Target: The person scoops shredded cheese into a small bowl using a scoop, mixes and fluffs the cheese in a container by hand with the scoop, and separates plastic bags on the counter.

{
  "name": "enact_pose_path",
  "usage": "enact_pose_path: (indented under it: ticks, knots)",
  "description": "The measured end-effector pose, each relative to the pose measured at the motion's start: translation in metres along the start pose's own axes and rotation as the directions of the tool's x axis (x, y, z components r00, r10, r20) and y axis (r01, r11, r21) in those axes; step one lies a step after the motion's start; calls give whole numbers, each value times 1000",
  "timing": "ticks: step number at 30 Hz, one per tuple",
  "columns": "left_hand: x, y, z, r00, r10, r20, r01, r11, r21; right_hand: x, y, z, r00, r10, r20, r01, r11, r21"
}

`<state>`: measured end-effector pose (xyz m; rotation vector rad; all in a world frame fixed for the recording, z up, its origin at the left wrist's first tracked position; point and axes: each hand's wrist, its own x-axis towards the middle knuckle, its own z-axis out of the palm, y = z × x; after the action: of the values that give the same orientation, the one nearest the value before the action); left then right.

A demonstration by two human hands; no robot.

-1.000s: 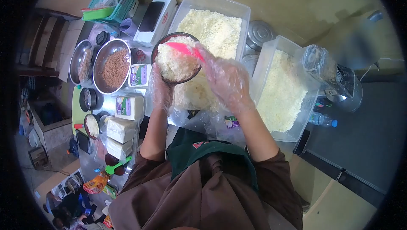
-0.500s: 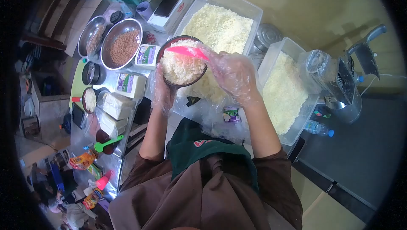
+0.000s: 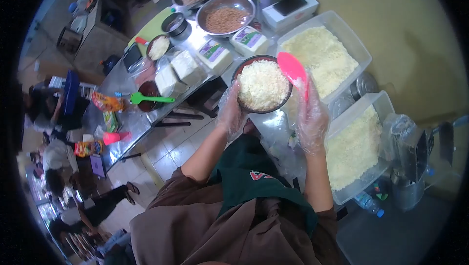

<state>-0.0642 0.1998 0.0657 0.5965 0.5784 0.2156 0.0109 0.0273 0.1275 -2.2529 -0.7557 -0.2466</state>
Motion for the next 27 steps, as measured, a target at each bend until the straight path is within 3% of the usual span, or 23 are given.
enact_pose_path:
  ticks: [1, 5, 7, 10, 14, 16, 18, 19, 20, 22, 23, 26, 27]
  knots:
    - [-15, 8, -3, 994, -3, -111, 9, 999, 51, -4, -2, 2, 1000, 29, -6, -28, 995, 100]
    - [-43, 28, -29, 971, 117, -207, -103, 992, 76, -15, -2, 12, 986, 105, 126, -128, 974, 187]
    - [-51, 41, -50, 948, 193, -255, -162, 977, 136, -18, -19, 5, 949, 258, 182, -314, 699, 643]
    - [-47, 74, -84, 900, 345, -267, -280, 926, 253, -25, -13, -3, 931, 245, 270, -364, 680, 637]
    - [-38, 136, -103, 867, 425, -259, -328, 879, 345, -37, -1, -9, 913, 269, 305, -407, 628, 663]
    - [-23, 172, -97, 807, 472, -356, -325, 857, 400, -38, 1, -12, 884, 330, 330, -467, 620, 631]
    - [26, 207, -141, 787, 590, -180, -414, 722, 554, -35, 0, -11, 868, 394, 303, -493, 596, 634]
    - [31, 225, -127, 816, 509, -273, -305, 782, 543, -34, -2, -9, 841, 455, 294, -528, 566, 633]
    - [54, 239, -140, 823, 505, -261, -306, 781, 545, -30, -5, -6, 840, 463, 283, -525, 566, 636]
    - [108, 262, -181, 804, 545, -237, -137, 557, 819, -22, -13, -2, 765, 556, 326, -621, 502, 602]
    - [120, 266, -173, 856, 440, -271, -156, 720, 677, -18, -17, 3, 763, 566, 312, -620, 502, 604]
    - [154, 275, -171, 866, 397, -303, -48, 671, 740, -8, -26, 22, 775, 566, 282, -604, 531, 594]
    - [185, 275, -199, 881, 403, -247, -55, 605, 794, -8, -24, 29, 782, 565, 263, -582, 513, 631]
